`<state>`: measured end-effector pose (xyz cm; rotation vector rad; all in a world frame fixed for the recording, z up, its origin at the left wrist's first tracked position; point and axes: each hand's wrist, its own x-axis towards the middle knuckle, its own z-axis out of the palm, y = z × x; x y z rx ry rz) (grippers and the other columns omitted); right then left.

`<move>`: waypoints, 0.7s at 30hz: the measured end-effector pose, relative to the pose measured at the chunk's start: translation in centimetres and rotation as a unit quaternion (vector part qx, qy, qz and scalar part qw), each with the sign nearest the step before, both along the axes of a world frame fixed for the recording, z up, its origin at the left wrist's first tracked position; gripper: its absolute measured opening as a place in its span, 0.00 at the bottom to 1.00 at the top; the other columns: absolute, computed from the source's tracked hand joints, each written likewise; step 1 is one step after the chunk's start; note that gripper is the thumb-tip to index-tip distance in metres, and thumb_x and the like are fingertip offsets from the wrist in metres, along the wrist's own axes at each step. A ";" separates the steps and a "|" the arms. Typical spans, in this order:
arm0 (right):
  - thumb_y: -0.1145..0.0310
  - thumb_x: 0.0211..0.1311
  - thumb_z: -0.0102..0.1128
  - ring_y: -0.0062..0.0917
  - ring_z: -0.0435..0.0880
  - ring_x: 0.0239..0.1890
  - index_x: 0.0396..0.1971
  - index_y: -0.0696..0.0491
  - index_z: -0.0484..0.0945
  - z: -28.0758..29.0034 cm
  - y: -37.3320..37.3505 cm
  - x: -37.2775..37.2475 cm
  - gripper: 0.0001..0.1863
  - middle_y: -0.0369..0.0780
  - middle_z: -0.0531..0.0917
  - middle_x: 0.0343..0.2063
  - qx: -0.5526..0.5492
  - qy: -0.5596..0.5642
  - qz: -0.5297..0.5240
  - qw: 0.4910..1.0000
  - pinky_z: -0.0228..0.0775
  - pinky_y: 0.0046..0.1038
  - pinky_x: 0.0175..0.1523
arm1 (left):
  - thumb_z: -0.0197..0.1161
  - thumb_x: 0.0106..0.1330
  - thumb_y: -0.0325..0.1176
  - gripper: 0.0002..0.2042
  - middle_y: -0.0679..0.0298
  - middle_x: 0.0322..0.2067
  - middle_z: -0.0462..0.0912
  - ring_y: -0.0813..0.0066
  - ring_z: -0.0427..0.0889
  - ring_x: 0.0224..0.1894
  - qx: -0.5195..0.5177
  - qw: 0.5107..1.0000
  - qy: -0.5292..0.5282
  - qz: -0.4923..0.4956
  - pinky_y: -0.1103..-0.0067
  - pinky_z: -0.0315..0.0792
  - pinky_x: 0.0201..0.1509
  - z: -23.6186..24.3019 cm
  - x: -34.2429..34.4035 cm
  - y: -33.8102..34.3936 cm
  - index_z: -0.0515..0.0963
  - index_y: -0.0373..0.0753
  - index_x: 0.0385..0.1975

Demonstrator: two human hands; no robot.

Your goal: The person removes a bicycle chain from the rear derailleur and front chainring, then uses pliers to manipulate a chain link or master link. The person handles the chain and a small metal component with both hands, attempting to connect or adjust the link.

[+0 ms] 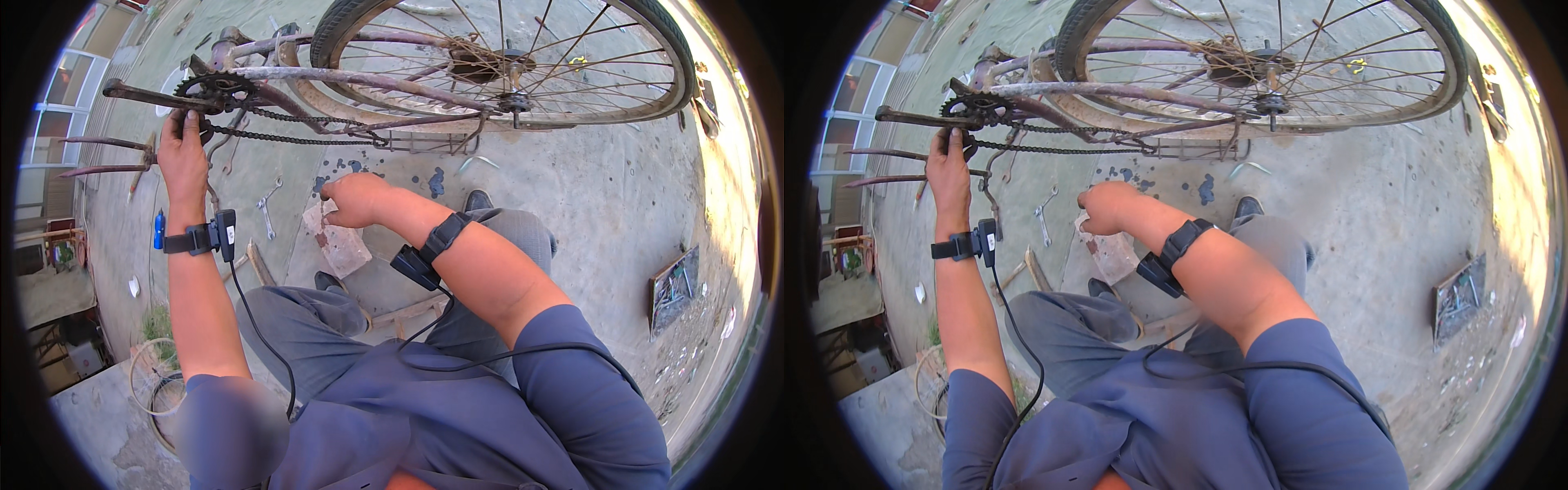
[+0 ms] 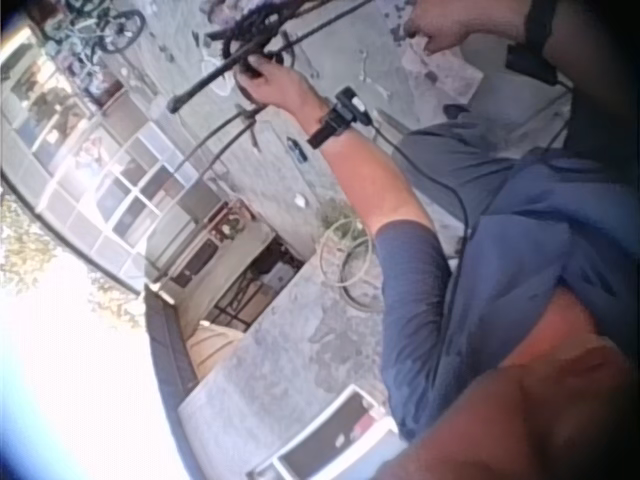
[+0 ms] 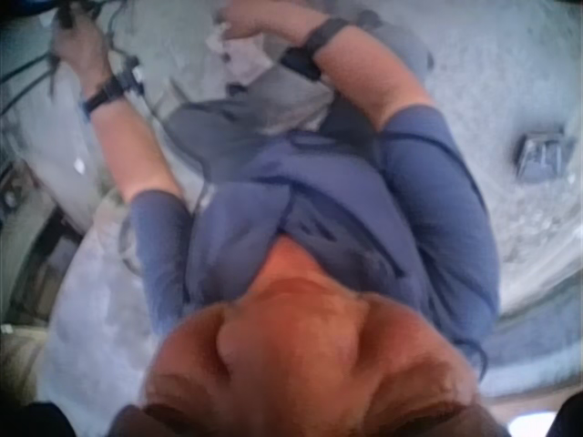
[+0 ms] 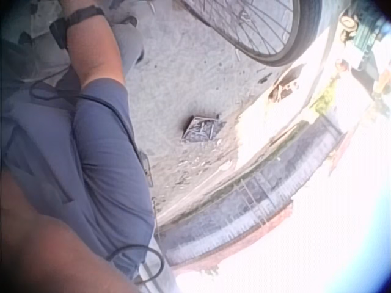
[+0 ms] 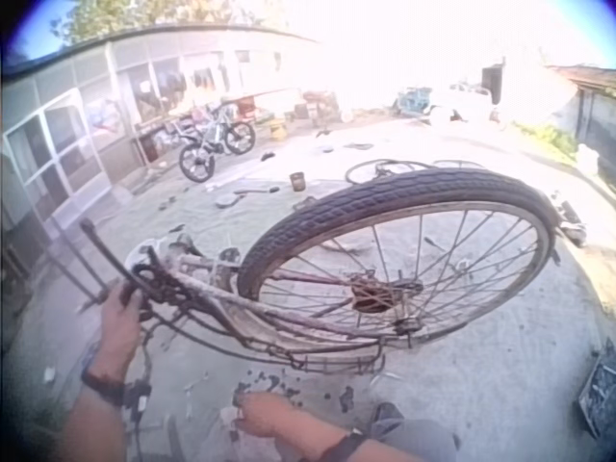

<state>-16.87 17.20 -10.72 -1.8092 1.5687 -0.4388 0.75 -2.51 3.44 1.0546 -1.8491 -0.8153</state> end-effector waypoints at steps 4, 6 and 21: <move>0.49 0.57 0.66 0.45 0.85 0.48 0.54 0.49 0.80 0.3 -0.1 -0.2 0.28 0.47 0.87 0.43 0.006 -0.005 -0.008 1.000 0.77 0.44 0.52 | 0.57 0.78 0.36 0.14 0.63 0.43 0.82 0.78 0.80 0.44 0.004 1.000 0.001 -0.011 0.76 0.80 0.51 -0.1 0.2 -0.2 0.76 0.32 0.53; 0.49 0.57 0.66 0.45 0.85 0.48 0.55 0.49 0.80 0.4 -0.1 -0.3 0.28 0.47 0.87 0.43 0.006 -0.007 -0.012 1.000 0.77 0.44 0.52 | 0.57 0.78 0.36 0.14 0.62 0.44 0.83 0.77 0.81 0.44 -0.001 1.000 0.011 -0.020 0.75 0.80 0.51 -0.2 0.3 -0.5 0.76 0.32 0.52; 0.52 0.57 0.67 0.45 0.85 0.46 0.54 0.51 0.80 0.9 -0.6 -0.4 0.27 0.47 0.87 0.42 -0.024 -0.048 -0.037 0.998 0.77 0.43 0.51 | 0.54 0.78 0.33 0.11 0.61 0.44 0.83 0.74 0.85 0.44 0.058 0.995 0.075 -0.014 0.75 0.83 0.48 -0.4 -0.3 0.1 0.75 0.34 0.52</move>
